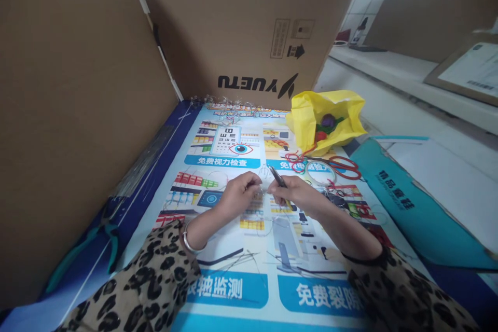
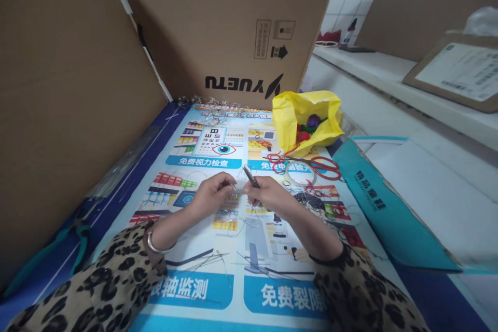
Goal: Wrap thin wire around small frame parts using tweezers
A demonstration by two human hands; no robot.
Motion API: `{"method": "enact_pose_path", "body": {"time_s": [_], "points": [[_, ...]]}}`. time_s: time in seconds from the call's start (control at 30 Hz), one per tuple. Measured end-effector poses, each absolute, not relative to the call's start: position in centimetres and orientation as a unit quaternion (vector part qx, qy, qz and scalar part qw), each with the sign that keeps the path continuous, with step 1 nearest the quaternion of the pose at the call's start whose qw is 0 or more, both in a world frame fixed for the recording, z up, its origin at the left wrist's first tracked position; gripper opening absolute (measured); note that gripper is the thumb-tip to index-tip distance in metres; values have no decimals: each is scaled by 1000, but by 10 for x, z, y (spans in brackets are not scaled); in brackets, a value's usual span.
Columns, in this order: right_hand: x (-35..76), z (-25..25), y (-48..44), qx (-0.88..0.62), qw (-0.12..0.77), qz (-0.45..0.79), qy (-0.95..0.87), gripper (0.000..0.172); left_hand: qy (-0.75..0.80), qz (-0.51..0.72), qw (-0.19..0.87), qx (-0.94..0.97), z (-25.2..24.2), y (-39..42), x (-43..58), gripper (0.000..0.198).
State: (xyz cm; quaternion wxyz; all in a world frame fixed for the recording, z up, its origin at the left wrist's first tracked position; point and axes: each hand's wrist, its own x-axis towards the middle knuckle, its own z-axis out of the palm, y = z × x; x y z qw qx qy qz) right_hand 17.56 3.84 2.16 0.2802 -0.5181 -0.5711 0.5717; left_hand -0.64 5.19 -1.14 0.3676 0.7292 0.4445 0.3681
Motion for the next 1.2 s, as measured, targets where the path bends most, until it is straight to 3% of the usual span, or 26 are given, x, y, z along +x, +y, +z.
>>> {"method": "enact_pose_path", "body": {"time_s": [0.23,0.43,0.77,1.0,1.2], "points": [[180,13,40,-514,343,605,-502,34,501,416,475,592,-15,59,-6,6],[173,15,30,-539,383,554,-506,30,521,455,484,536,-19,64,-9,8],[164,13,25,-546,412,538,-492,29,534,446,454,556,-19,60,-7,5],[163,11,25,-570,418,508,-492,26,503,421,500,566,-17,57,-5,7],[168,12,28,-609,388,439,-535,23,413,339,469,703,-13,60,-18,17]]}}
